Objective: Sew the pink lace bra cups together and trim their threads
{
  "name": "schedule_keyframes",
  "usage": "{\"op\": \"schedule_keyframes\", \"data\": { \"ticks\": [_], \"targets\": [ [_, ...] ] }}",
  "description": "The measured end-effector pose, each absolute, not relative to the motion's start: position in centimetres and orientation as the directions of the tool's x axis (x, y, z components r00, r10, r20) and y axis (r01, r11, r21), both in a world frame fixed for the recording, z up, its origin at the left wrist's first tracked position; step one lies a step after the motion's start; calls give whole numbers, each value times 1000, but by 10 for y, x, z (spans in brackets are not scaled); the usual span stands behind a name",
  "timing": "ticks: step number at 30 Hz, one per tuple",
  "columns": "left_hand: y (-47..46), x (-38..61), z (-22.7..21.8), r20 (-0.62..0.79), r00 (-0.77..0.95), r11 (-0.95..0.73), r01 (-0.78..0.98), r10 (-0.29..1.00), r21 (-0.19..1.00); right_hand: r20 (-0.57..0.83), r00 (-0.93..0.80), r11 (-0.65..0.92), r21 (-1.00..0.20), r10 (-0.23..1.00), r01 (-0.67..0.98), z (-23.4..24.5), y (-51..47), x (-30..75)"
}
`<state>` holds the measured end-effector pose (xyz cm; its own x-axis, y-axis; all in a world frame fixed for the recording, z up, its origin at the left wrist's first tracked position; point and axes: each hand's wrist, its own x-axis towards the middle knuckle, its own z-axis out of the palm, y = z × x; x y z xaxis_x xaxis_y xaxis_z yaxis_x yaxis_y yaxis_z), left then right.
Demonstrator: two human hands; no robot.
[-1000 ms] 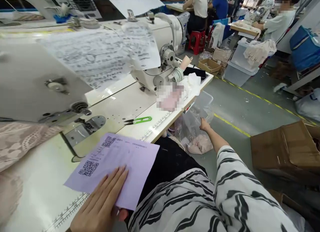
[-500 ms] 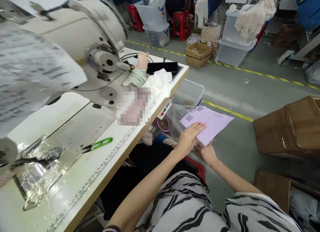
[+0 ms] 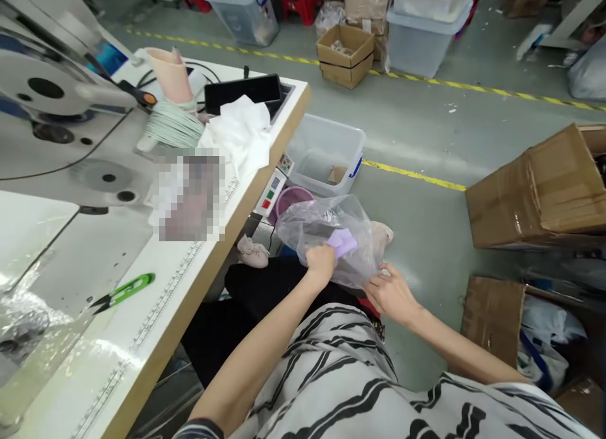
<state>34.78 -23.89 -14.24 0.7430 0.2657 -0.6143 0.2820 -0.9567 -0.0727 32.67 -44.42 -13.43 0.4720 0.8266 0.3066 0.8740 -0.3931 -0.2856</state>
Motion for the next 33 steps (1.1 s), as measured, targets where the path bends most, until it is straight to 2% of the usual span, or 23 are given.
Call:
{"op": "schedule_keyframes", "data": {
  "ticks": [4, 7, 9, 13, 16, 19, 21, 25, 29, 33],
  "targets": [
    [-234, 355, -137, -552, 787, -957, 276, 278, -88, 419, 352, -263, -256, 837, 930, -110, -441, 326],
    [-243, 354, -133, -512, 843, -982, 189, 163, 0, 534, 234, -150, -196, 812, 969, -92, -435, 326],
    [-252, 351, -130, -474, 877, -991, 120, 74, 67, 562, 193, -119, -165, 804, 979, -84, -433, 328],
    [-255, 345, -121, -410, 912, -991, 67, 14, 115, 538, 191, -148, -121, 821, 981, -79, -437, 330],
    [-242, 342, -110, -290, 957, -989, 31, -12, 143, 510, 223, -191, -115, 831, 975, -79, -444, 326],
    [-228, 340, -97, -151, 980, -974, -95, -127, 204, 485, 240, -213, -110, 841, 971, -78, -451, 322],
    [-220, 339, -93, -112, 967, -951, -197, -228, 238, 473, 249, -232, -95, 845, 968, -78, -454, 321],
    [-209, 327, -94, -180, 910, -907, -317, -373, 279, 439, 300, -297, -77, 847, 952, -76, -462, 327],
    [-205, 312, -91, -246, 882, -903, -337, -402, 268, 329, 403, -373, -151, 854, 915, -72, -466, 329],
    [-220, 315, -77, -189, 859, -870, -429, -476, 245, 302, 392, -354, -174, 869, 919, -66, -463, 320]
  ]
}}
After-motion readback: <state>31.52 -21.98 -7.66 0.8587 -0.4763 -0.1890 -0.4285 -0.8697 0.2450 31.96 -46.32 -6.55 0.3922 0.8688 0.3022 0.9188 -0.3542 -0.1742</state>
